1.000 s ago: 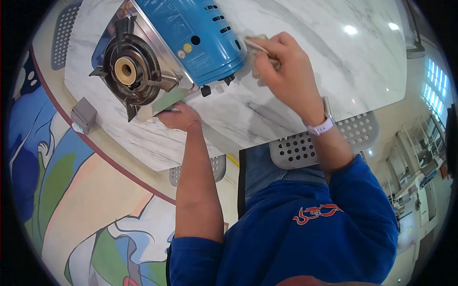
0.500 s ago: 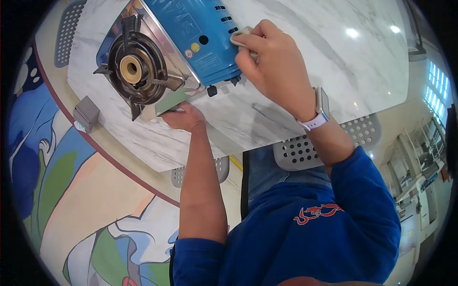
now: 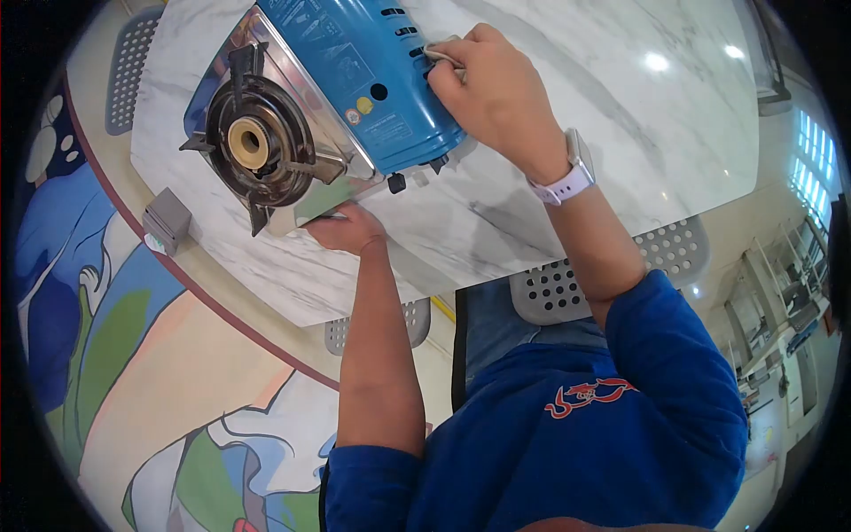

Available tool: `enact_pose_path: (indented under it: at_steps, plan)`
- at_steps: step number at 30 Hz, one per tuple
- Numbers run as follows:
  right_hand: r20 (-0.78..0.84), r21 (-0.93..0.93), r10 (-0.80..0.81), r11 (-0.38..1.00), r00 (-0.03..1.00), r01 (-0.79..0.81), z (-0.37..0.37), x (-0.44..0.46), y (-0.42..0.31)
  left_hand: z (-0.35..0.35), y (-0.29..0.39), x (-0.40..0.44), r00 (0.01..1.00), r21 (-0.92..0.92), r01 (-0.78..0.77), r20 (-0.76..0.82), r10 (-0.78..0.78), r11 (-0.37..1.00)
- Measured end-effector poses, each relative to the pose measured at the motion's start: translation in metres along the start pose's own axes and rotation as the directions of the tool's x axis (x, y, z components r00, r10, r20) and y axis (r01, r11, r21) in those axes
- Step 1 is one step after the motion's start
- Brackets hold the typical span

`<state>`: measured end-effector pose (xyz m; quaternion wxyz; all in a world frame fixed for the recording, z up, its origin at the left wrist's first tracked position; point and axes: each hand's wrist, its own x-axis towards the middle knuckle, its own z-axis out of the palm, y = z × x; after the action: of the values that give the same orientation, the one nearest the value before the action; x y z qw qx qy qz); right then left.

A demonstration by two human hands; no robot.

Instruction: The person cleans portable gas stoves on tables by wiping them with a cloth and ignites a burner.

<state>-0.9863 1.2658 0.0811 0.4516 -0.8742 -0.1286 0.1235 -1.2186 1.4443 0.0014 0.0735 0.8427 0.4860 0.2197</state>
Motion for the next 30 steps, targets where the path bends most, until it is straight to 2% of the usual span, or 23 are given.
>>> enact_pose_path:
  at_steps: [3,6,9,12,15,18,21,24,27,30]
  plan:
    - [-0.006,-0.030,-0.088,0.996,0.996,0.088,-0.006,-0.005,-0.009,-0.002,0.003,0.001,1.000,0.027,0.003,0.013,-0.003,1.000]
    - [0.055,0.116,-0.073,0.991,0.996,0.066,-0.018,-0.005,-0.009,-0.009,0.024,0.001,0.995,-0.077,0.092,0.055,-0.088,0.993]
    - [0.085,0.320,0.035,0.945,0.996,-0.060,-0.028,0.002,-0.001,-0.009,0.023,0.002,0.997,-0.073,0.066,0.054,-0.062,0.995]
    - [0.052,0.200,0.119,0.971,0.991,-0.127,-0.021,0.008,0.017,-0.008,0.019,0.001,0.996,0.001,0.071,0.051,-0.071,0.997]
    - [0.100,0.085,0.024,0.996,0.995,-0.032,-0.008,0.008,0.017,-0.010,0.022,0.001,0.999,-0.014,0.019,0.050,-0.018,1.000]
    - [0.089,0.024,0.023,0.999,0.996,-0.025,-0.008,0.001,0.002,-0.011,0.030,0.001,0.992,-0.050,0.103,0.072,-0.099,0.993]
    - [0.081,0.102,-0.034,0.994,0.996,0.025,-0.017,-0.003,-0.007,-0.011,0.026,0.001,0.994,-0.004,0.082,0.073,-0.082,0.997]
    - [0.102,0.350,-0.116,0.934,0.988,0.074,-0.023,0.004,0.002,-0.011,0.022,0.002,0.994,0.015,0.064,0.090,-0.065,0.998]
    - [0.085,0.343,0.041,0.937,0.996,-0.068,-0.030,0.010,0.014,-0.011,0.025,0.002,0.996,-0.050,0.055,0.078,-0.051,0.997]
    - [0.236,0.446,0.214,0.843,0.948,-0.301,-0.044,0.013,0.027,-0.009,0.023,0.000,0.998,-0.029,0.048,0.044,-0.047,0.998]
